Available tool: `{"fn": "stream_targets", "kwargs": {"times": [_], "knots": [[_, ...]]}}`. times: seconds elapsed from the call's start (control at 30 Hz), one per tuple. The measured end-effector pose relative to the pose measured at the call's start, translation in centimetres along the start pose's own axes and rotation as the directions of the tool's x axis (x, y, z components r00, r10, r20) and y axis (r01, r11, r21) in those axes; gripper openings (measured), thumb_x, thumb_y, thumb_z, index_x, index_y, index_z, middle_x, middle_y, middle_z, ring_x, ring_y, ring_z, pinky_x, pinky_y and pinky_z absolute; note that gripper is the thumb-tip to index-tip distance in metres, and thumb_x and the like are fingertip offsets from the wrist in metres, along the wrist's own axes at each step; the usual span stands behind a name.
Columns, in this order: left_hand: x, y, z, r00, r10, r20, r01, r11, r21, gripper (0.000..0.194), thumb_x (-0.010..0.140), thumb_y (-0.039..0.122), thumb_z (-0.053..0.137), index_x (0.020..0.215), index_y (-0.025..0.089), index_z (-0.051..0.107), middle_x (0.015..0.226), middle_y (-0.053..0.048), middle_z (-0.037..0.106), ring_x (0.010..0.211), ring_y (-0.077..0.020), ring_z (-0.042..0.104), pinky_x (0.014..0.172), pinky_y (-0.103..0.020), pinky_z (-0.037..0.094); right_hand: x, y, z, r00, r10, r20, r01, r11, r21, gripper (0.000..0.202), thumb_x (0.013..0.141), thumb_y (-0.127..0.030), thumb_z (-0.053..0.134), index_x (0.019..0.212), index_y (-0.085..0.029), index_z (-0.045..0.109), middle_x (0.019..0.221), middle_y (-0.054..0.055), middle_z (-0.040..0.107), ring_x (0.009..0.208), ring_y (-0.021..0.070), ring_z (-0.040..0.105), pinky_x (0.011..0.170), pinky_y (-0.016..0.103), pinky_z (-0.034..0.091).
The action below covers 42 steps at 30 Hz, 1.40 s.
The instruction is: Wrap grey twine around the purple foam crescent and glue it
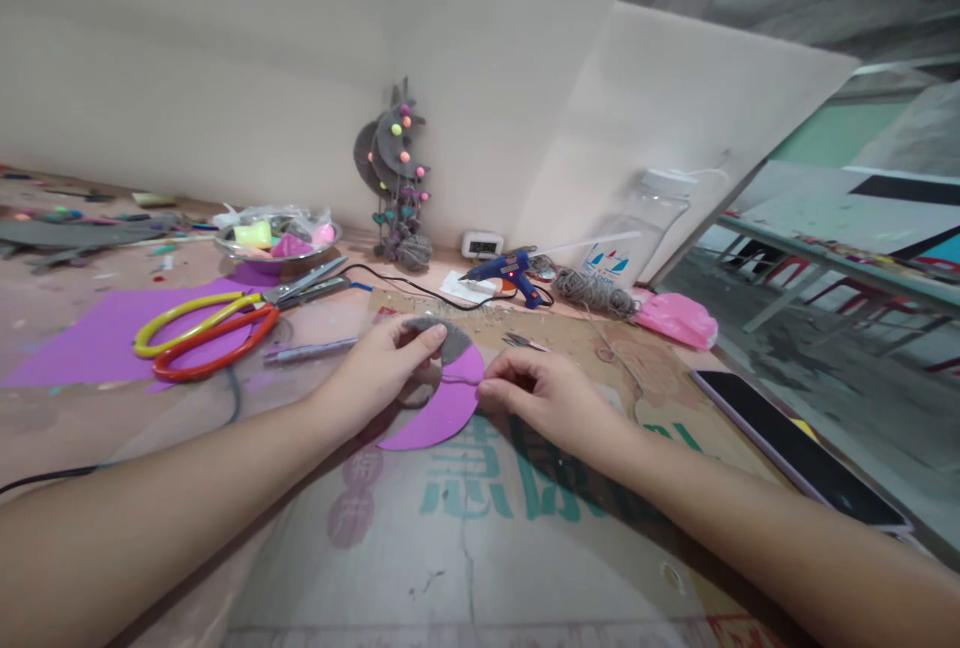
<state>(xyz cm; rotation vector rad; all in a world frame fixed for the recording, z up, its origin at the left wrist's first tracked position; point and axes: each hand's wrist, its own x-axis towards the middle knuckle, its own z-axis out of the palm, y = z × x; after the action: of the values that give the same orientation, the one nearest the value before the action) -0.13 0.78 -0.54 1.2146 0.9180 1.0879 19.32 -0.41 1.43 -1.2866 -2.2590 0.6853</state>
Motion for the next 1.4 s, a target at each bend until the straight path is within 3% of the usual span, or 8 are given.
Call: {"fn": "stream_targets", "kwargs": {"times": [0.2,0.47,0.83,0.97,1.07,1.17,1.27,1.4], "knots": [[0.0,0.0,0.1,0.999,0.01,-0.042,-0.009,1.0,0.025,0.023,0.078,0.037,0.06,0.073,0.016,0.053,0.056,0.004,0.048,0.04,-0.0051,0.04,0.037,-0.017,0.028,0.0,0.5,-0.5,0.991,-0.101,-0.092,0.082,0.979,-0.188,0.023,0.088,-0.034,0.049,0.08,-0.02,0.064,0.075,0.001,0.065,0.068,0.0133,0.056,0.063,0.025,0.038],[0.0,-0.1,0.2,0.997,0.042,-0.065,-0.037,0.997,0.073,0.022,0.078,0.036,0.059,0.071,0.016,0.055,0.058,0.003,0.051,0.045,-0.0061,0.045,0.041,-0.017,0.033,0.6,1.2,-0.4,0.975,-0.138,-0.172,0.121,0.987,-0.103,0.026,0.091,-0.033,0.043,0.091,-0.018,0.064,0.088,0.005,0.064,0.081,0.0159,0.057,0.07,0.027,0.041],[-0.1,-0.3,0.0,0.996,-0.042,0.075,0.046,0.998,-0.046,0.026,0.075,0.04,0.062,0.072,0.016,0.053,0.054,0.005,0.048,0.038,-0.0048,0.038,0.036,-0.018,0.024,0.8,0.9,-0.3,0.998,-0.068,-0.011,0.069,0.997,0.019,0.024,0.088,-0.034,0.048,0.077,-0.017,0.061,0.075,0.001,0.06,0.069,0.0127,0.054,0.062,0.024,0.04],[0.0,-0.3,0.0,0.997,-0.04,0.064,0.04,0.999,-0.003,0.024,0.075,0.037,0.062,0.074,0.016,0.052,0.054,0.004,0.049,0.039,-0.0049,0.038,0.036,-0.017,0.023,1.6,1.1,-3.2,0.984,-0.176,0.011,0.174,0.962,-0.208,0.036,0.091,-0.039,0.04,0.07,-0.016,0.06,0.066,0.001,0.057,0.064,0.0126,0.051,0.06,0.023,0.036],[0.0,-0.3,0.1,0.997,-0.031,0.069,0.033,0.999,-0.027,0.025,0.078,0.039,0.059,0.074,0.017,0.049,0.054,0.004,0.05,0.039,-0.0051,0.037,0.036,-0.017,0.022,2.7,2.3,-6.2,0.99,-0.081,-0.114,0.02,0.887,-0.462,0.04,0.089,-0.045,0.041,0.065,-0.017,0.059,0.057,0.0,0.053,0.055,0.012,0.045,0.053,0.024,0.029],[0.0,-0.5,0.2,0.996,-0.03,0.087,0.037,0.996,-0.08,0.026,0.077,0.04,0.059,0.072,0.017,0.047,0.052,0.005,0.047,0.038,-0.0045,0.035,0.036,-0.017,0.022,4.2,4.5,-8.1,0.989,0.124,-0.083,-0.149,0.86,-0.487,0.034,0.086,-0.043,0.045,0.072,-0.019,0.062,0.06,0.0,0.058,0.053,0.012,0.047,0.051,0.024,0.028],[0.1,-0.6,0.2,0.996,-0.024,0.086,0.032,0.994,-0.101,0.028,0.076,0.042,0.06,0.072,0.017,0.047,0.051,0.005,0.047,0.037,-0.0039,0.034,0.035,-0.016,0.02,5.9,6.9,-8.7,0.977,0.157,-0.146,-0.21,0.84,-0.499,0.021,0.079,-0.036,0.056,0.08,-0.016,0.063,0.074,0.006,0.064,0.063,0.0155,0.053,0.055,0.024,0.031],[0.2,-0.6,0.1,0.997,-0.02,0.075,0.027,0.996,-0.087,0.029,0.075,0.044,0.061,0.075,0.017,0.049,0.052,0.005,0.048,0.035,-0.0039,0.035,0.034,-0.016,0.022,8.5,9.2,-8.4,0.963,0.164,-0.213,-0.246,0.858,-0.451,0.033,0.077,-0.037,0.061,0.098,-0.012,0.062,0.088,0.012,0.066,0.074,0.0192,0.058,0.061,0.025,0.038]]}}
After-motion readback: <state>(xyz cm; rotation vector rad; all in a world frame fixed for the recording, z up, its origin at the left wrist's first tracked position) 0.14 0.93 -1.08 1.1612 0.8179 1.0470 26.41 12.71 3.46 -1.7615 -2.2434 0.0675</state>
